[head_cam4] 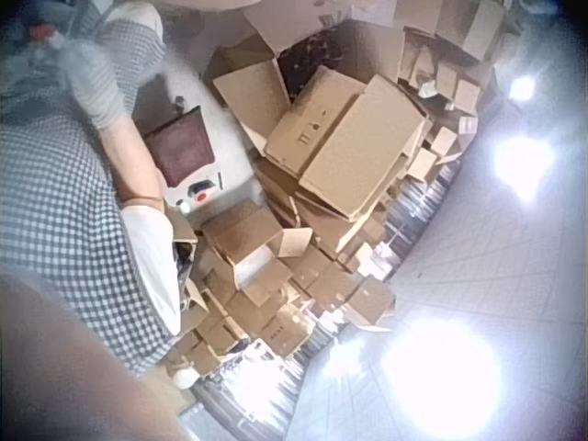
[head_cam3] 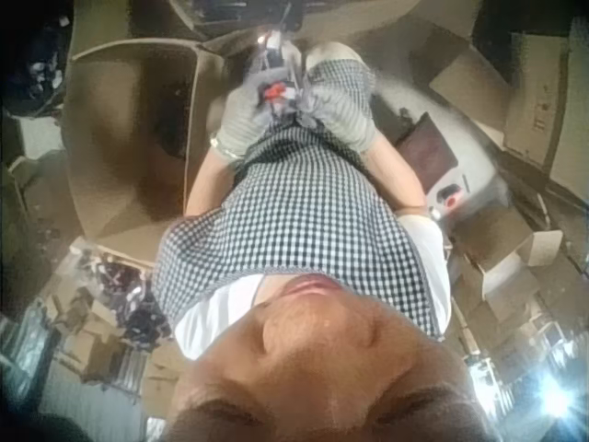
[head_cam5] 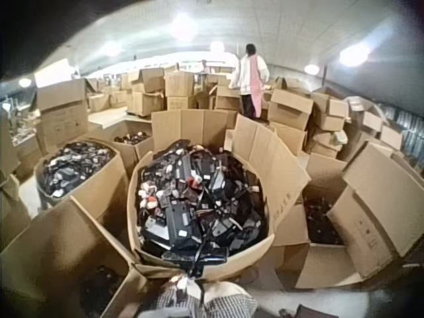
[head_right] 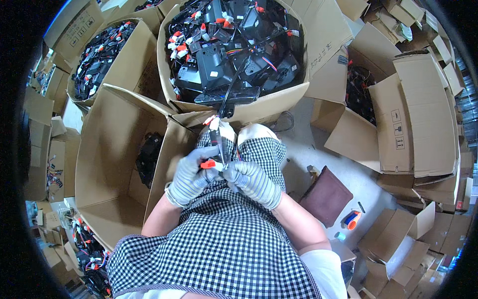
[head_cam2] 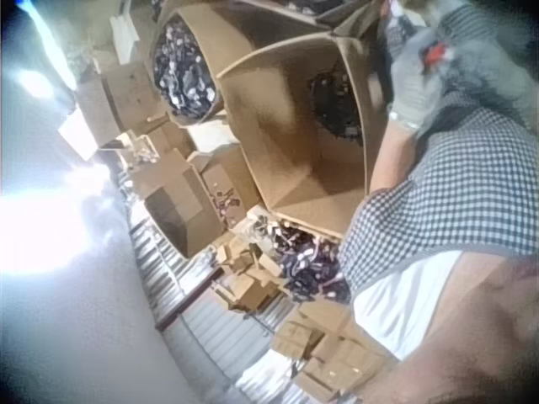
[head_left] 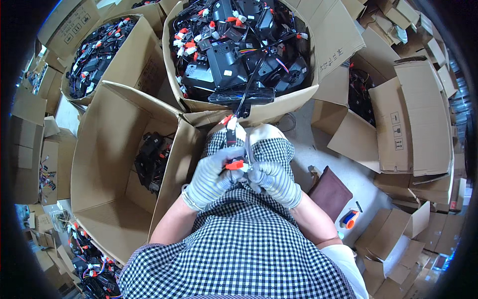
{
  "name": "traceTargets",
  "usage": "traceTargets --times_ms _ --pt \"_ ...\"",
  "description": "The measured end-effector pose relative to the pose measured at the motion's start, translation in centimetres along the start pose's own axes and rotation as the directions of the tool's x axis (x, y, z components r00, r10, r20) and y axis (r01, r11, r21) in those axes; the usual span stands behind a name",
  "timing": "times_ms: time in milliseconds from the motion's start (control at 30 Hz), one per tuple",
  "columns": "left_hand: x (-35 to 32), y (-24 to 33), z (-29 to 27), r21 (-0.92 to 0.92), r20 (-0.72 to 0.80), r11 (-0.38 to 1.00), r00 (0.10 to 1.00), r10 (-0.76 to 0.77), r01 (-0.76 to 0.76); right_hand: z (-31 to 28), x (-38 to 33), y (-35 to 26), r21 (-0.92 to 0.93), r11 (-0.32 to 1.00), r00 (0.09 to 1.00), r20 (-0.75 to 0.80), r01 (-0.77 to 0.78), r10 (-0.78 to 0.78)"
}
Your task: The person tests electronic display units by taking them from a cardboard box, connecting their wire harness plugs together to power on the digital screens, and placing the units into an adjacent cardboard box.
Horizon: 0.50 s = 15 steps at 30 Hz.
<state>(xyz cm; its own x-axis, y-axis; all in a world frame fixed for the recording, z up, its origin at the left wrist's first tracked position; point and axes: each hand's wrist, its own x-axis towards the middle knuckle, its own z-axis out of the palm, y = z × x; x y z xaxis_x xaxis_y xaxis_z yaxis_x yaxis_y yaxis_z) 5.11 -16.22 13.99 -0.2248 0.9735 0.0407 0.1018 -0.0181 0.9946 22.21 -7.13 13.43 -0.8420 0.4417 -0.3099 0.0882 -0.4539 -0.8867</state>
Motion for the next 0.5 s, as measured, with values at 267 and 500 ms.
traceTargets --times_ms 267,500 --pt "-0.5 -1.3 0.2 0.311 0.128 0.950 0.992 0.001 -0.041 -1.5 -0.5 2.6 0.018 0.993 0.989 0.096 -0.114 0.112" --pt "-0.2 -1.8 -0.4 0.303 0.158 0.948 0.986 0.047 -0.094 -1.1 -0.2 2.5 -0.051 0.987 0.987 0.034 -0.154 0.156"
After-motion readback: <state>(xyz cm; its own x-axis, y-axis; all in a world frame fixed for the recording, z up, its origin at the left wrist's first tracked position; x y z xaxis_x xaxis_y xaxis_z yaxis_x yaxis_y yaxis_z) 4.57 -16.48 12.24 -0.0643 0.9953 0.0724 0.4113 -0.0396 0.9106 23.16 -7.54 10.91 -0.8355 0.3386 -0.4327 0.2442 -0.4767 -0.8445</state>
